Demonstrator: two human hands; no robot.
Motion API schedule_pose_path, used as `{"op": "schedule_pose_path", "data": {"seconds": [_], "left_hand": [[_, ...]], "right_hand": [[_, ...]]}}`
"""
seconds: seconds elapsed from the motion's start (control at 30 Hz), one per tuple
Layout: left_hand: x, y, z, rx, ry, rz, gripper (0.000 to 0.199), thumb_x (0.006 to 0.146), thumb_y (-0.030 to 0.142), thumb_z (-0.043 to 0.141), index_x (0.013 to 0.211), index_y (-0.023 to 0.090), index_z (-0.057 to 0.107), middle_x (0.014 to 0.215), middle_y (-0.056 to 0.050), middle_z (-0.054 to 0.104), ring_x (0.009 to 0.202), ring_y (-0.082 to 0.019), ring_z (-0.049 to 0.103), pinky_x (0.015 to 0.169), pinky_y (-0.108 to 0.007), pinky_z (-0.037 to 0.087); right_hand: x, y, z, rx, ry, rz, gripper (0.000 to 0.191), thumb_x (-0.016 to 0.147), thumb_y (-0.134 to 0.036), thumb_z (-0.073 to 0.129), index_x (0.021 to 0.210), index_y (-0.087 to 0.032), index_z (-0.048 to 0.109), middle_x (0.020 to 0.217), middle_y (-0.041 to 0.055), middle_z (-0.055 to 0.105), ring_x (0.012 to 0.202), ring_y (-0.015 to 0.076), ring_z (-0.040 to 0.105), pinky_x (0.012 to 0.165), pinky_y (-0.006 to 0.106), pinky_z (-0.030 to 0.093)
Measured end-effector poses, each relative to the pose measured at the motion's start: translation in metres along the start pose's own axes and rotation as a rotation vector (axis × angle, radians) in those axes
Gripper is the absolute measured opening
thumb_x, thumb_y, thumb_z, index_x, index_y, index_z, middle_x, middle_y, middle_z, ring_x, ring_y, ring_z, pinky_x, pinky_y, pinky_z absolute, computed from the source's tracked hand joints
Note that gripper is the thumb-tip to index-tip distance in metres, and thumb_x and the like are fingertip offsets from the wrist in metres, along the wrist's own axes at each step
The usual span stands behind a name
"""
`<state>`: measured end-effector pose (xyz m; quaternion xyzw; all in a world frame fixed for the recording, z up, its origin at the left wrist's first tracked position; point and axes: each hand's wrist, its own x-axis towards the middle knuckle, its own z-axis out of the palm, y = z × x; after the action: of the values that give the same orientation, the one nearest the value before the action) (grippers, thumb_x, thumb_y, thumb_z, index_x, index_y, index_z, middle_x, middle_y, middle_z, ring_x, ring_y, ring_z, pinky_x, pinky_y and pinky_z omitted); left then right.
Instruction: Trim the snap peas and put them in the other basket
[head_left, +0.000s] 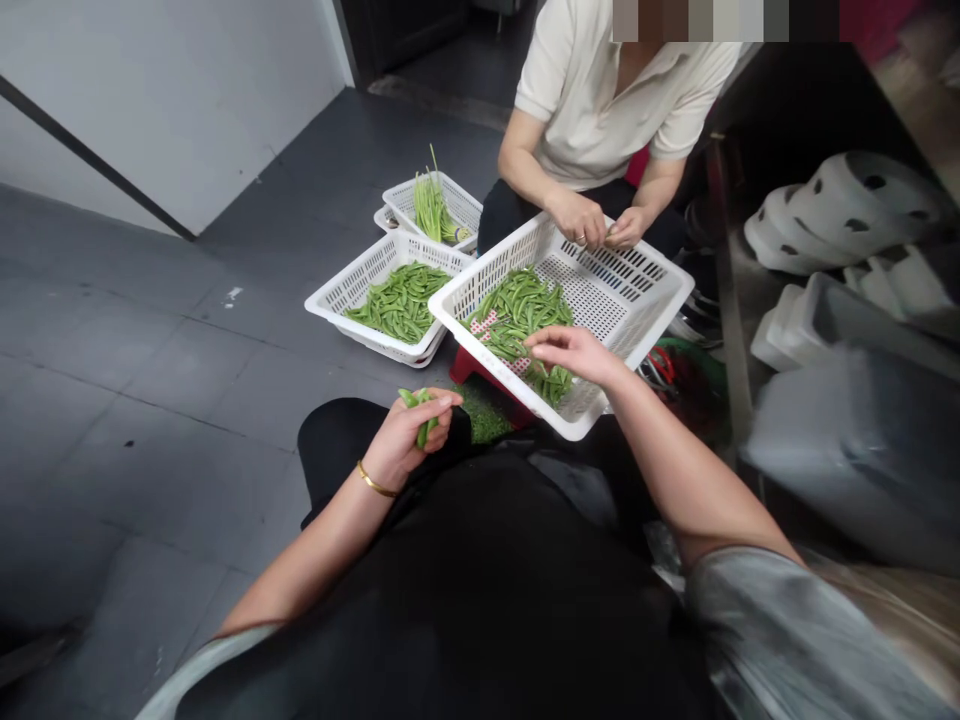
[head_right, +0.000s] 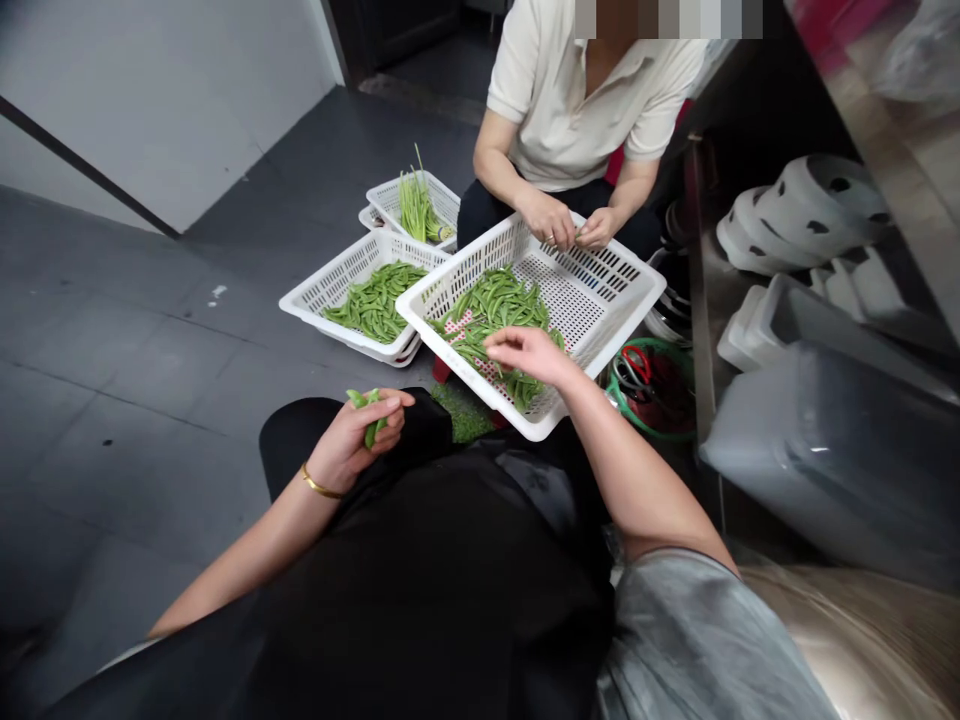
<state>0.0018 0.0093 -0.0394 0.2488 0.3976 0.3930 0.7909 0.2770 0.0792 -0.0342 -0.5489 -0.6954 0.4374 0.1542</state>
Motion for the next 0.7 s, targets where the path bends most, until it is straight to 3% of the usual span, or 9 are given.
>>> {"op": "schedule_pose_path", "data": {"seconds": [0.1, 0.23, 0.3, 0.4, 0.5, 0.6, 0.7], "left_hand": [[0.004, -0.004, 0.011, 0.074, -0.003, 0.057, 0.030, 0.069, 0.028, 0.074, 0.092, 0.010, 0.067, 0.061, 0.000, 0.059, 0.036, -0.003, 0.037, 0.032, -0.017, 0.025], [0.000, -0.006, 0.014, 0.139, 0.000, 0.121, 0.025, 0.068, 0.031, 0.075, 0.082, 0.013, 0.063, 0.053, 0.002, 0.057, 0.035, -0.005, 0.039, 0.033, -0.017, 0.027], [-0.006, -0.003, 0.011, 0.136, 0.031, 0.132, 0.024, 0.067, 0.029, 0.076, 0.077, 0.014, 0.061, 0.047, 0.004, 0.054, 0.034, -0.005, 0.038, 0.033, -0.017, 0.026], [-0.013, 0.002, 0.007, 0.118, 0.004, 0.076, 0.022, 0.066, 0.028, 0.075, 0.074, 0.014, 0.060, 0.039, 0.006, 0.046, 0.032, -0.005, 0.035, 0.033, -0.016, 0.024], [-0.018, 0.005, 0.007, 0.132, -0.048, 0.009, 0.020, 0.065, 0.026, 0.074, 0.073, 0.013, 0.061, 0.038, 0.006, 0.046, 0.031, -0.005, 0.034, 0.032, -0.016, 0.023], [-0.018, 0.007, 0.008, 0.151, -0.088, -0.026, 0.020, 0.064, 0.025, 0.074, 0.071, 0.012, 0.062, 0.039, 0.004, 0.048, 0.031, -0.005, 0.035, 0.030, -0.016, 0.023], [-0.017, 0.006, 0.007, 0.149, -0.129, -0.046, 0.020, 0.062, 0.024, 0.075, 0.071, 0.011, 0.062, 0.044, 0.002, 0.053, 0.031, -0.005, 0.037, 0.030, -0.016, 0.023]], "right_hand": [[-0.025, -0.032, 0.038, 0.549, -0.085, -0.161, 0.032, 0.077, -0.039, 0.067, 0.095, -0.016, 0.059, 0.086, 0.0044, 0.069, 0.067, 0.0128, 0.065, 0.064, 0.026, 0.052], [-0.031, -0.056, 0.085, 0.799, -0.234, -0.209, 0.031, 0.074, -0.036, 0.072, 0.085, -0.018, 0.050, 0.071, -0.0022, 0.064, 0.057, 0.0104, 0.063, 0.054, 0.023, 0.051], [-0.028, -0.059, 0.091, 0.761, -0.226, -0.200, 0.032, 0.074, -0.035, 0.071, 0.085, -0.019, 0.046, 0.065, -0.0047, 0.061, 0.056, 0.0107, 0.062, 0.053, 0.023, 0.051], [-0.025, -0.060, 0.080, 0.589, -0.034, -0.237, 0.025, 0.079, -0.035, 0.067, 0.090, -0.018, 0.051, 0.067, -0.0025, 0.062, 0.059, 0.0111, 0.062, 0.056, 0.023, 0.051], [-0.026, -0.068, 0.067, 0.307, 0.120, -0.388, 0.015, 0.084, -0.031, 0.061, 0.090, -0.018, 0.061, 0.074, 0.0020, 0.064, 0.064, 0.0116, 0.061, 0.060, 0.024, 0.049], [-0.030, -0.078, 0.060, 0.043, 0.144, -0.551, 0.011, 0.085, -0.025, 0.059, 0.080, -0.017, 0.064, 0.074, 0.0027, 0.063, 0.065, 0.0114, 0.058, 0.062, 0.024, 0.046], [-0.031, -0.081, 0.057, -0.010, 0.145, -0.555, 0.008, 0.083, -0.023, 0.061, 0.079, -0.017, 0.063, 0.071, 0.0006, 0.062, 0.061, 0.0094, 0.055, 0.058, 0.021, 0.044]]}}
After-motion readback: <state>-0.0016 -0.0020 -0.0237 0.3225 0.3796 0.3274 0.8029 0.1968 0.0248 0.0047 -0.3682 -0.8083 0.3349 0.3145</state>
